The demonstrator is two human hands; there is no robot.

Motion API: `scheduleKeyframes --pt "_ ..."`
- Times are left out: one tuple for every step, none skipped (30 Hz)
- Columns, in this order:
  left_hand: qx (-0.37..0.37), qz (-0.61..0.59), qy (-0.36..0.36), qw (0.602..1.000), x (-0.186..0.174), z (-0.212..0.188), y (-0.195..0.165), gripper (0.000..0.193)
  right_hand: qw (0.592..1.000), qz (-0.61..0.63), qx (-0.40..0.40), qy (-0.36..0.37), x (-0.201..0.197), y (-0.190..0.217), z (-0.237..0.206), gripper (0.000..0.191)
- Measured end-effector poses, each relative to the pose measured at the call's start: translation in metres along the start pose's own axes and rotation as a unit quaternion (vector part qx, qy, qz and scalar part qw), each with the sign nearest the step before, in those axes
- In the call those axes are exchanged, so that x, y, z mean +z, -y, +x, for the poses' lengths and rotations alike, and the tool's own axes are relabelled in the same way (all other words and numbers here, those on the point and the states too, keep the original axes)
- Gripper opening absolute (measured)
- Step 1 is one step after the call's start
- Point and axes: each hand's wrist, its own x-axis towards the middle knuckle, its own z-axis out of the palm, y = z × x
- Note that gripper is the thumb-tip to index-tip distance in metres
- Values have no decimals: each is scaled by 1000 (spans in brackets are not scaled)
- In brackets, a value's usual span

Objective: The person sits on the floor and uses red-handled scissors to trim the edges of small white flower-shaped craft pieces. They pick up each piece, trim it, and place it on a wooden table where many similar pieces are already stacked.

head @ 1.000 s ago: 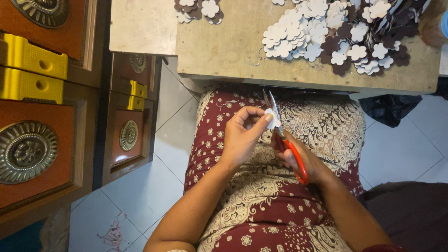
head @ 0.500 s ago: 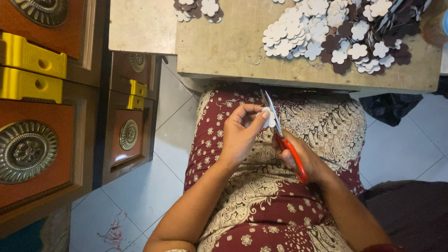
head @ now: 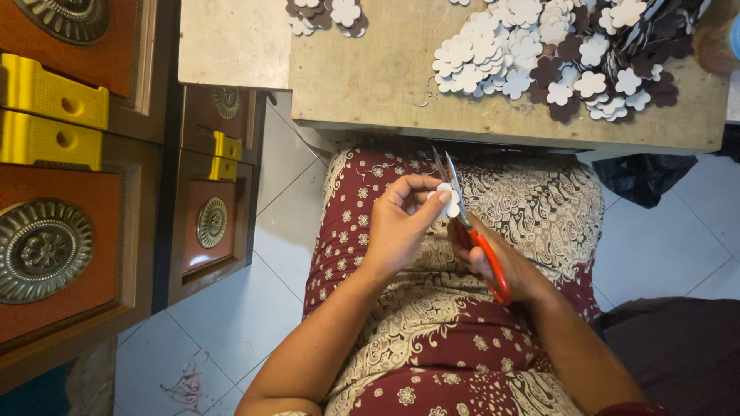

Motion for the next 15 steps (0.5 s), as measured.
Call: scheduleKeyframes --pt "-2 -2 0 1000 0 0 -1 19 1000 -2 0 2 0 0 0 105" --pt "-4 -5 0 1000 0 -1 -2 19 1000 -4 1 3 -1 0 0 105" --pt "-6 -7 0 1000 0 -2 -4 20 1000 -6 1 5 -1 0 1 105" --pt "-3 2 -1 1000 0 -1 -5 20 1000 -5 6 4 -1 0 1 104" --pt "-1 12 -3 1000 0 -1 -6 21 1000 -4 11 3 -1 0 0 103" --pt "2 22 -4 1000 0 -2 -7 21 1000 -3 17 2 -1 -1 0 102" --pt "2 21 -2 1000 -1 -2 -9 21 1000 -5 17 4 -2 -1 -1 99" --pt "2 21 -1 1000 -1 -2 -10 21 1000 -7 18 6 -3 -2 -1 96" --pt "2 22 1 1000 -2 -2 -11 21 1000 -9 19 9 -4 -3 -2 94" --pt "1 26 -2 1000 -2 -2 -12 21 1000 -13 20 11 -4 -5 -2 92" --pt "1 29 -5 1000 -2 -2 -13 21 1000 -17 21 13 -6 -6 -2 90" --pt "-1 33 -8 999 -2 -1 -14 21 999 -21 23 15 -7 -8 -2 89" --pt "-4 41 -9 999 -2 -1 -14 21 999 -36 21 19 -7 -9 -1 88" --pt "-7 48 -10 999 -3 -2 -15 20 998 -51 19 22 -7 -11 1 87" --pt "-10 56 -11 998 -3 -2 -16 20 997 -66 16 26 -7 -12 1 87"
